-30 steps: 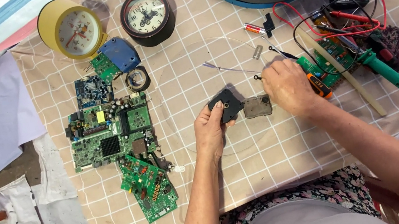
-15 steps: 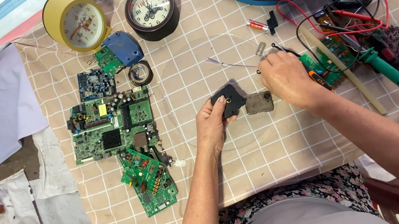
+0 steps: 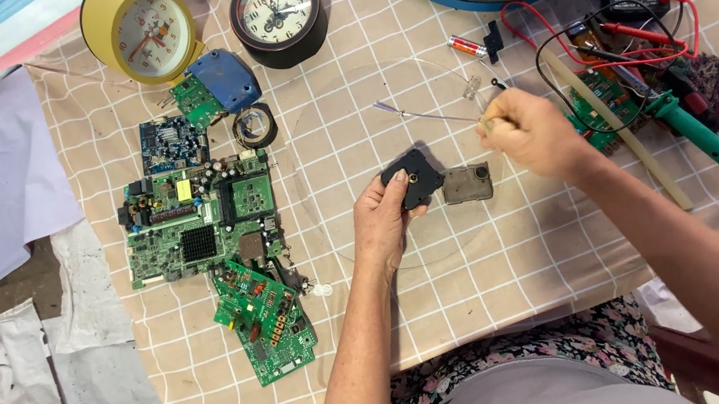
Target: Repairing and assembling clock mechanisms and electronic components using a soldering iron and hand tools.
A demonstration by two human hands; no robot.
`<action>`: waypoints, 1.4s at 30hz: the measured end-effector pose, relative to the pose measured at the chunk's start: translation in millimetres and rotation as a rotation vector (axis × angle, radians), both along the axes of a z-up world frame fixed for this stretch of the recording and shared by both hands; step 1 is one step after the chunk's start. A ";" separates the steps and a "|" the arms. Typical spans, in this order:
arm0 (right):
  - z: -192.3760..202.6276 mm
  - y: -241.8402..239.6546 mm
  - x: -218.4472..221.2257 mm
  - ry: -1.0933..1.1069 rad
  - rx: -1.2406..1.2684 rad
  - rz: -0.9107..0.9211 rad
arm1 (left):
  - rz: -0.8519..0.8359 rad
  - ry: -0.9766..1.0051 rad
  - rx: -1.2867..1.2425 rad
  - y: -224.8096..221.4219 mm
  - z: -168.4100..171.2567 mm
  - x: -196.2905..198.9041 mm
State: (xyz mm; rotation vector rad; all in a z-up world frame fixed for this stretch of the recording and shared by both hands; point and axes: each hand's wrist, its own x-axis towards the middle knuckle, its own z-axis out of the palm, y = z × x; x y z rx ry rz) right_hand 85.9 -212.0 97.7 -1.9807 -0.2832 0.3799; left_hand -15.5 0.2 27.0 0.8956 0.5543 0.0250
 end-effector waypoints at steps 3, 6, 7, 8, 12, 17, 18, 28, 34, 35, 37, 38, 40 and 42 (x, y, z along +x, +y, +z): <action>9.0 5.6 -4.4 0.303 0.414 -0.083 | -0.010 0.000 -0.003 1.2 4.6 -0.1; 5.5 8.0 -11.0 0.533 0.641 -0.073 | -0.007 0.006 0.002 0.6 10.2 -0.7; 2.3 9.4 -13.4 0.534 0.638 -0.069 | -0.002 0.006 0.000 0.7 9.8 0.0; -1.3 10.7 -16.6 0.606 0.630 -0.047 | -0.002 0.003 -0.004 0.6 9.1 -0.3; 0.2 25.2 -32.8 0.670 0.598 0.008 | 0.001 -0.005 -0.002 0.3 11.8 -0.9; -5.3 32.3 -43.1 0.453 0.516 0.051 | 0.005 -0.008 -0.015 0.6 13.2 -2.1; -4.0 32.8 -44.6 0.379 0.461 0.061 | 0.004 -0.012 -0.017 0.1 14.8 -1.9; 2.6 50.3 -54.1 0.061 0.231 0.049 | 0.006 0.004 -0.002 0.9 14.5 -1.9; -20.0 52.6 -56.3 -0.331 0.026 0.049 | 0.007 0.007 0.011 -0.4 5.0 -1.5; -21.0 54.2 -55.9 -0.478 -0.037 0.069 | 0.005 0.007 0.017 -0.1 2.7 -1.0; -19.1 56.8 -57.8 -0.622 -0.103 0.088 | 0.000 0.008 0.022 -0.2 1.9 -1.5; -15.8 58.6 -58.7 -0.706 -0.101 0.107 | -0.003 0.002 0.019 0.0 3.8 -1.5; -12.1 60.8 -60.3 -0.791 -0.097 0.127 | -0.004 -0.004 0.016 0.3 1.9 -1.1; -11.3 61.3 -61.2 -0.847 -0.110 0.149 | -0.006 -0.012 0.006 -0.1 -5.7 0.4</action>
